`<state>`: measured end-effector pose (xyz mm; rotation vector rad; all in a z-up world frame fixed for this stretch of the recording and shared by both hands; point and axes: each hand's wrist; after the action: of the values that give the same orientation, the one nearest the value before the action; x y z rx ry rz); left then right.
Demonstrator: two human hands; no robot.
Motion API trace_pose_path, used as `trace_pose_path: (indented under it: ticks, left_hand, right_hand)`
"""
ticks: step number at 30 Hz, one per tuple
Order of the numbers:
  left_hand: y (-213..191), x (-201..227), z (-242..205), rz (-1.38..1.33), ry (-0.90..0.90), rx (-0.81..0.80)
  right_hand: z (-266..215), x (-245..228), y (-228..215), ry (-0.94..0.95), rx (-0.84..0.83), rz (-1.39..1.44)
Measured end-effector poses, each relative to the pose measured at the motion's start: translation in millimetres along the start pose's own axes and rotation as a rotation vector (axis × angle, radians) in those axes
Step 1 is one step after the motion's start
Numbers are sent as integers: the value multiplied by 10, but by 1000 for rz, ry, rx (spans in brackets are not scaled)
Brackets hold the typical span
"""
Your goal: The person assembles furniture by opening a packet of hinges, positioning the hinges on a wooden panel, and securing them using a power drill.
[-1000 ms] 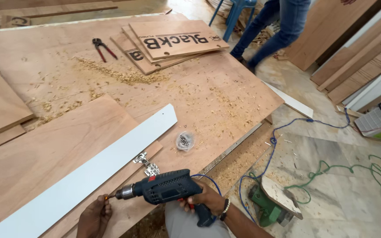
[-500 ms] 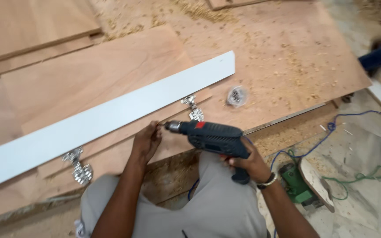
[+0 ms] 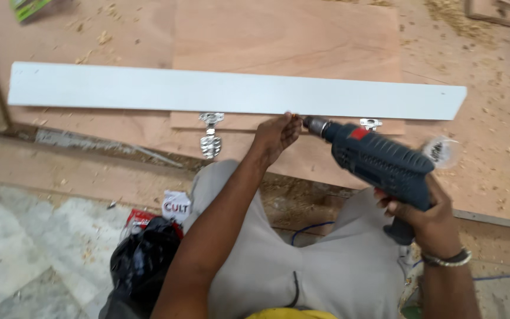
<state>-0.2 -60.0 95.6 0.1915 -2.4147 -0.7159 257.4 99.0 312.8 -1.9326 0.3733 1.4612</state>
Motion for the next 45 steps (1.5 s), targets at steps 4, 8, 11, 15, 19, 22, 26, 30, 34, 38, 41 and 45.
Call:
trace_pose_path:
  ticks: [4,8,11,15,19,22,26,30,34,38,41,45]
  left_hand:
    - [-205,395,-86,-92,42,10]
    - [-765,765,-110,527,418,213]
    - [-1246,1187,-59,948,977,343]
    - [-1420,1698,69,1691,1082,237]
    - [-1245,1883,298,1971,841,176]
    - [-1143,1880,423,2057,738,121]
    - [-1137,1803,490,2151,822,135]
    - [-1164,1771,554,2140,895,130]
    - [-1197,1741,651,2152,923,107]
    - [-1220,1616,828,2093,956,183]
    - [-1208,1614,821,2065,955,219]
    - [-1222,1590,820,2051,903,193]
  right_hand:
    - [191,-481,368,8,-66,-35]
    - [360,-863,673,-77,-156,-170]
    - [482,-1091,853,-123,-204,-293]
    - [570,-1311,1127,-155,-282,-358]
    - [659,-1460,1365,-112,-307,-436]
    - [730,-1516,1527,-97,-327,-504]
    - [832,-1541,1686,-118,-335,-636]
    - [862,-1553,1785,-196,-382,-681]
    - [877,-1623,1869,-159,-388,-722]
    - [897,-1767,1994,-170,-394,-865]
    - [930,-1841,2102,-223,-435,-896]
    - [944,-1839,2202,-167,-436,-873]
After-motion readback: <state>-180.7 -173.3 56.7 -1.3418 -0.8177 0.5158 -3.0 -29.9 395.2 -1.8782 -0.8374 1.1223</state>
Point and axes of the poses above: each hand's wrist, its own z-axis towards the middle knuckle, its own y-axis out of the palm, x = y × z, and after that the axes turned 11 degrees about x, right-handed
